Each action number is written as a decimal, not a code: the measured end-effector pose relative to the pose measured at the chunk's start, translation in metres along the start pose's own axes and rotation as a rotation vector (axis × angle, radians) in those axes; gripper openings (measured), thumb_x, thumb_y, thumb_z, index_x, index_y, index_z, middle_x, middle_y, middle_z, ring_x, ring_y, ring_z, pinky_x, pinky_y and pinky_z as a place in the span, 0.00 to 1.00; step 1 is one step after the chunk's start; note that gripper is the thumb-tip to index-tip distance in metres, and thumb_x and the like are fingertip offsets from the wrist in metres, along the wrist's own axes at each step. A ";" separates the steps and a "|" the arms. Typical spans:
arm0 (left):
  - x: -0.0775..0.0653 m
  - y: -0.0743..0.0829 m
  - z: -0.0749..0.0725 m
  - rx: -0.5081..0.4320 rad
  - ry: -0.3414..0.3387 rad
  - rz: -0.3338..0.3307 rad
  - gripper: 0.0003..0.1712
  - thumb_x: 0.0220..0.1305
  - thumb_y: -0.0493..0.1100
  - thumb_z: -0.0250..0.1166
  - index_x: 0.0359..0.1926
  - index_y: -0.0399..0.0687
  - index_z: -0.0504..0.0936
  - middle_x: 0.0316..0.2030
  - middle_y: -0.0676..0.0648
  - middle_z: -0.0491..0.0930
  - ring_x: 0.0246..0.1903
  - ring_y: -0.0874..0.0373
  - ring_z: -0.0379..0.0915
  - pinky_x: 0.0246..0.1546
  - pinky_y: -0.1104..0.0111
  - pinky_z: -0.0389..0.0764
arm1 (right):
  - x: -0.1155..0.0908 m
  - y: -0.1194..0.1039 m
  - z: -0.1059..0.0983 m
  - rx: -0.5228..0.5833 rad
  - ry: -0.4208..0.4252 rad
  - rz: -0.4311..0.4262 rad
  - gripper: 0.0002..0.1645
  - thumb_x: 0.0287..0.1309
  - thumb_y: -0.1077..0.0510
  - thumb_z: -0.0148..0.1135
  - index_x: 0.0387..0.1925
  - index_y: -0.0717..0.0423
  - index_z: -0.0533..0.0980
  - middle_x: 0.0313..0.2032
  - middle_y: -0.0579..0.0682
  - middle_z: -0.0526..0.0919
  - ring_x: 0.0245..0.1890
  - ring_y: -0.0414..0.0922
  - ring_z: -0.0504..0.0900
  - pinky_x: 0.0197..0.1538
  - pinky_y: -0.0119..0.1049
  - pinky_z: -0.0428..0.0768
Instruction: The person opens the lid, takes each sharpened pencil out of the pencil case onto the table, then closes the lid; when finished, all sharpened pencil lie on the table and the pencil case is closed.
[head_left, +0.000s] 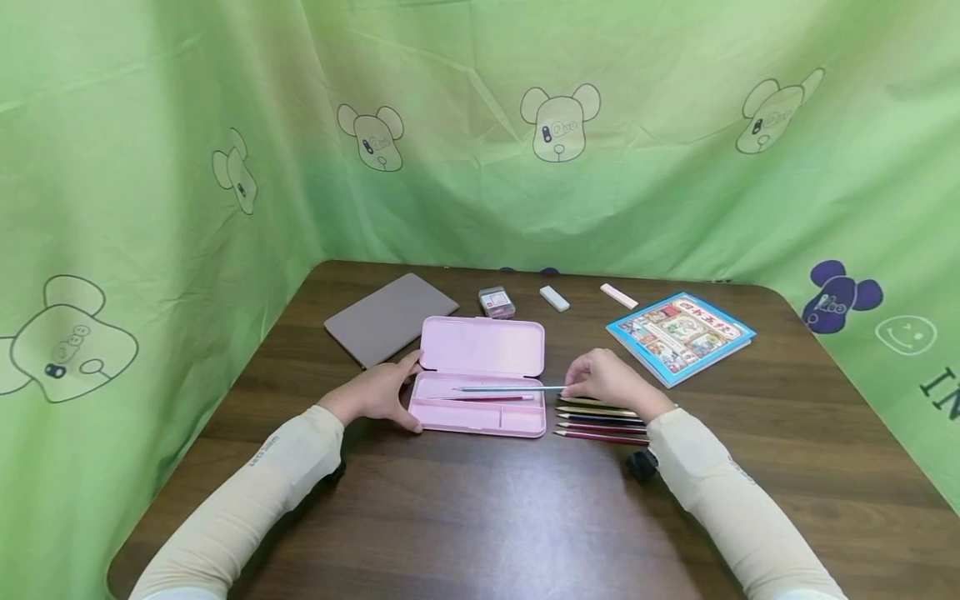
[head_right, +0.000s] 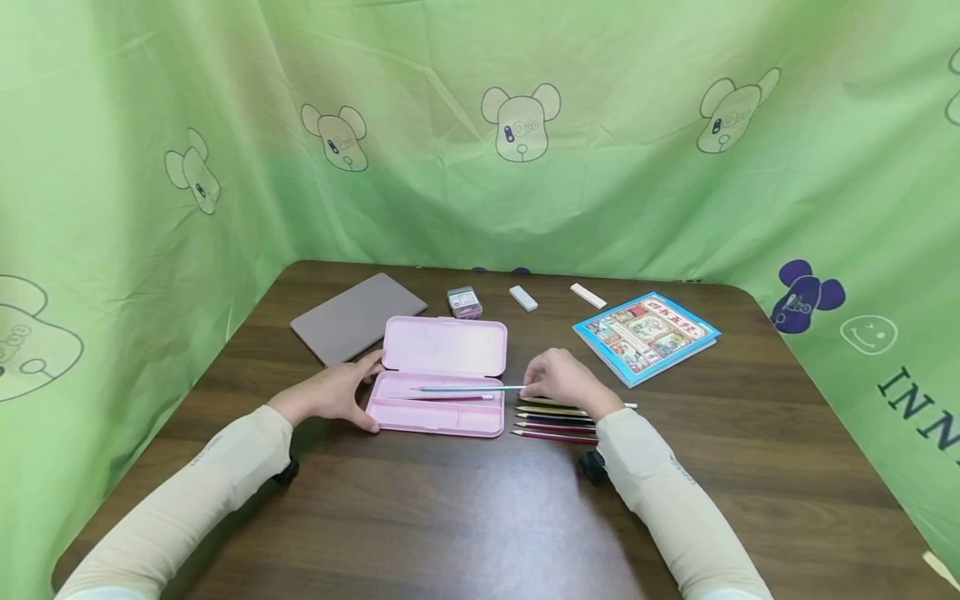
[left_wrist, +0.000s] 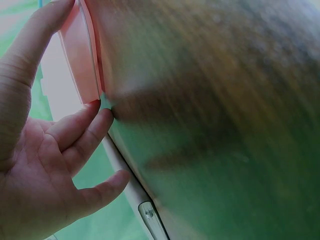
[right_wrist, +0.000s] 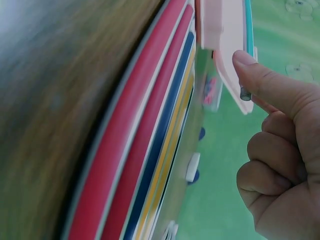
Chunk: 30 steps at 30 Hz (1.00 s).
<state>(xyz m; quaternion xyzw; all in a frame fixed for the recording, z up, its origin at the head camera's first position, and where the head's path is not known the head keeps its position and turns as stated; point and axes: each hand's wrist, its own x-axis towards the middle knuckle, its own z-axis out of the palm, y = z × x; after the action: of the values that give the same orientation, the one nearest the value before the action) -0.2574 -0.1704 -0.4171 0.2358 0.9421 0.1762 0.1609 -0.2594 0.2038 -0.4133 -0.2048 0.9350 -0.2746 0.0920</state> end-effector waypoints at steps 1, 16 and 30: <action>0.000 0.000 0.000 -0.005 -0.001 -0.005 0.71 0.34 0.61 0.77 0.71 0.39 0.44 0.62 0.46 0.69 0.60 0.50 0.67 0.60 0.56 0.66 | -0.002 0.002 -0.001 0.007 -0.002 0.006 0.08 0.47 0.55 0.70 0.20 0.51 0.80 0.21 0.42 0.81 0.22 0.40 0.69 0.28 0.33 0.70; -0.001 -0.002 0.006 -0.026 -0.016 -0.007 0.71 0.34 0.62 0.76 0.71 0.40 0.44 0.63 0.46 0.68 0.60 0.50 0.67 0.60 0.55 0.66 | -0.034 0.026 -0.013 0.038 -0.015 0.036 0.07 0.47 0.56 0.70 0.21 0.53 0.81 0.23 0.44 0.83 0.23 0.38 0.70 0.29 0.31 0.71; 0.000 0.000 -0.001 -0.002 -0.013 -0.003 0.72 0.34 0.62 0.76 0.71 0.39 0.43 0.63 0.44 0.68 0.60 0.49 0.67 0.60 0.55 0.67 | -0.081 0.051 -0.027 0.007 0.008 0.087 0.06 0.47 0.56 0.69 0.21 0.52 0.81 0.17 0.44 0.80 0.16 0.32 0.64 0.21 0.28 0.65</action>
<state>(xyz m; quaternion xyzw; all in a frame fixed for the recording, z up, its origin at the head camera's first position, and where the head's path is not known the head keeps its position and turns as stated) -0.2581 -0.1700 -0.4160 0.2353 0.9412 0.1755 0.1674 -0.2110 0.2908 -0.4146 -0.1627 0.9424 -0.2742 0.1010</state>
